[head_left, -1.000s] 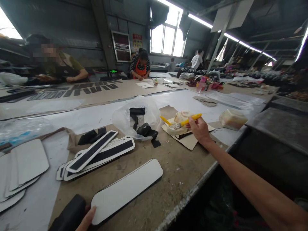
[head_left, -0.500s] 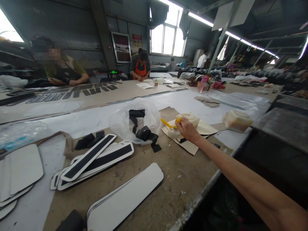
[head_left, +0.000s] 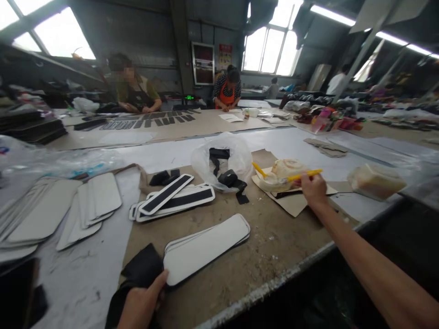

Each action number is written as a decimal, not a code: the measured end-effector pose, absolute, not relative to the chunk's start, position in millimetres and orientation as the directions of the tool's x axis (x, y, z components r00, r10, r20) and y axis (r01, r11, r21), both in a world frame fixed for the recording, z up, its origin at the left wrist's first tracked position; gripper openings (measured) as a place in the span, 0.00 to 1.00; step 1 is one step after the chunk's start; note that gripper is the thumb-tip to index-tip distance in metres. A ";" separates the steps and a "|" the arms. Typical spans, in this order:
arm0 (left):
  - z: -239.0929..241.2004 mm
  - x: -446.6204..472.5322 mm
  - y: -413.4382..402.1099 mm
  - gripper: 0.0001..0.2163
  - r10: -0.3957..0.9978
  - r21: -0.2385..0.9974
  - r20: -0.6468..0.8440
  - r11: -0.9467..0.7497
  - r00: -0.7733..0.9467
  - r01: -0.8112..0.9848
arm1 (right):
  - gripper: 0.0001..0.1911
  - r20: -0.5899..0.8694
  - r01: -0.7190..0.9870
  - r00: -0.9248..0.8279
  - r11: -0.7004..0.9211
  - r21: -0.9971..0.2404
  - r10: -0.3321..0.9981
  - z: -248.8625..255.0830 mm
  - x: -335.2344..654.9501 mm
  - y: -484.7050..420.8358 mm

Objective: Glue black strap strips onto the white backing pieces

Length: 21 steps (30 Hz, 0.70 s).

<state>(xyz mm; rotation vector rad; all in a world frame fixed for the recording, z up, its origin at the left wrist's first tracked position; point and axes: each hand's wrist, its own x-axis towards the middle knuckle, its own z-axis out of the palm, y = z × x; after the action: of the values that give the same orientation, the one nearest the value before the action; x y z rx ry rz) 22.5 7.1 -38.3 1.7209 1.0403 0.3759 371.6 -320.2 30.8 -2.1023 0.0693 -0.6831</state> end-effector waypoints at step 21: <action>-29.7 10.9 9.2 0.20 0.641 0.908 -0.400 0.179 0.655 0.379 | 0.20 0.095 0.140 0.917 -0.091 -0.986 0.388 -3.0 131.9 -144.0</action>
<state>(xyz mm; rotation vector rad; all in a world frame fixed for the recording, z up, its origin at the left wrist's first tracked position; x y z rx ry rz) 10.9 9.2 -29.7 1.4352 0.9138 0.2272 131.9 -144.0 -3.0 -1.6638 -0.4099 0.2164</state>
